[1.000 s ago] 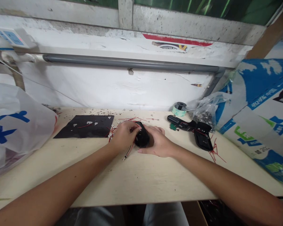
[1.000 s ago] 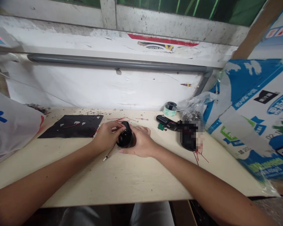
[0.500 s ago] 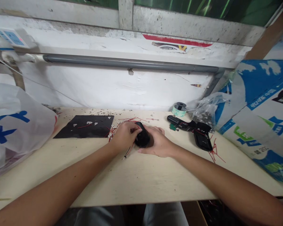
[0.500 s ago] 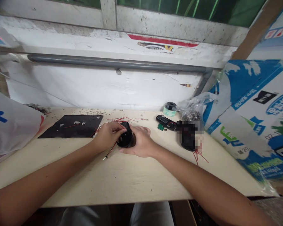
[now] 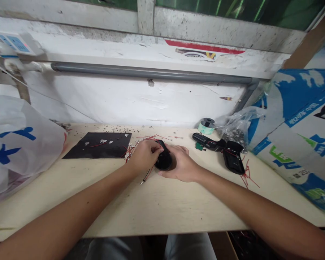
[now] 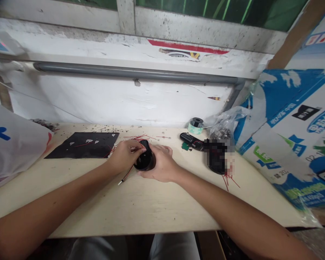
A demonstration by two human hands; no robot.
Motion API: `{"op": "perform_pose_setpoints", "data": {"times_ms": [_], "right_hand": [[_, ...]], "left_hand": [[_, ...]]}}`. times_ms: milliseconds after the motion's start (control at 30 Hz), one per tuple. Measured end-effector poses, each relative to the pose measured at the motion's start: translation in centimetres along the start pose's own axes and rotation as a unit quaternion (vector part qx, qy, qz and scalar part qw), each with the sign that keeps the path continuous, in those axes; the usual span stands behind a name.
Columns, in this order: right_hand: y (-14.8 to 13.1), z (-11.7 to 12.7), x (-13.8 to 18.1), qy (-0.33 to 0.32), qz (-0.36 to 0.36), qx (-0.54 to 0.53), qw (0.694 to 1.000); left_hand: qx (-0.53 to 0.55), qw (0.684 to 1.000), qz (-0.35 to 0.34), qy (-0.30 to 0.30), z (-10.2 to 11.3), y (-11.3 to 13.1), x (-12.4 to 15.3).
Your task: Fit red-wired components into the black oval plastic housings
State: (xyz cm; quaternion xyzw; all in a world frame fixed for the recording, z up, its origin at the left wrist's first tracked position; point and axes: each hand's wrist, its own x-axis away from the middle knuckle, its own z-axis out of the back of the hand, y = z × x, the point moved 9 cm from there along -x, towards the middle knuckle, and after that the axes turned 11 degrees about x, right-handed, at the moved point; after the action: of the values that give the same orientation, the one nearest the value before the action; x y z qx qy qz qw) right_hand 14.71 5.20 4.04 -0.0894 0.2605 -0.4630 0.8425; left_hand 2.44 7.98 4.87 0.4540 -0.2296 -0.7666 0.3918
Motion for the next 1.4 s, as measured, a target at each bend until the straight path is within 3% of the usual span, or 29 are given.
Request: {"op": "perform_pose_setpoints", "data": {"times_ms": [200,367,467,600,667,800,900,967,1067,1133,1200,1400], "right_hand": [[0.2,-0.6,0.1,-0.016,-0.002,-0.003,1.000],[0.8,-0.4,-0.1,0.002,-0.017,-0.030,0.999],[1.1,0.2,-0.2,0.032,-0.020,-0.060,0.997],[1.2,1.5,0.1,0.102,-0.006,-0.098,0.990],[1.0,1.7,0.2,0.119,0.015,-0.098,0.988],[0.1,0.9,0.4,0.080,0.067,-0.074,0.992],[0.1,0.3,0.5,0.048,0.092,-0.134,0.986],[1.1,-0.1,0.2,0.030,0.059,-0.247,0.967],[3.3,-1.2,-0.4,0.016,-0.052,-0.429,0.902],[4.1,-2.0,-0.6,0.007,-0.108,-0.492,0.864],[4.2,-2.5,-0.7,-0.004,-0.138,-0.512,0.848],[3.8,-3.0,-0.5,-0.038,-0.170,-0.502,0.847]], "left_hand": [[0.029,0.999,0.032,0.004,0.0,-0.8,0.0],[0.176,0.980,0.089,0.002,0.1,-1.2,-0.2],[0.253,0.957,0.131,0.056,0.9,-1.6,-0.3],[0.376,0.897,0.178,0.147,1.5,-2.8,0.2],[0.441,0.863,0.212,0.127,0.5,-3.2,0.4],[0.527,0.812,0.251,0.007,-2.3,-2.9,0.8],[0.514,0.820,0.251,0.005,-2.3,-3.3,1.0],[0.500,0.830,0.247,0.006,-2.2,-3.4,1.0],[0.486,0.838,0.248,-0.002,-2.3,-3.4,1.0],[0.483,0.839,0.248,-0.012,-2.5,-3.3,1.1],[0.477,0.844,0.242,-0.024,-2.7,-3.2,1.1],[0.436,0.859,0.267,-0.032,-2.6,-3.5,1.4]]}}
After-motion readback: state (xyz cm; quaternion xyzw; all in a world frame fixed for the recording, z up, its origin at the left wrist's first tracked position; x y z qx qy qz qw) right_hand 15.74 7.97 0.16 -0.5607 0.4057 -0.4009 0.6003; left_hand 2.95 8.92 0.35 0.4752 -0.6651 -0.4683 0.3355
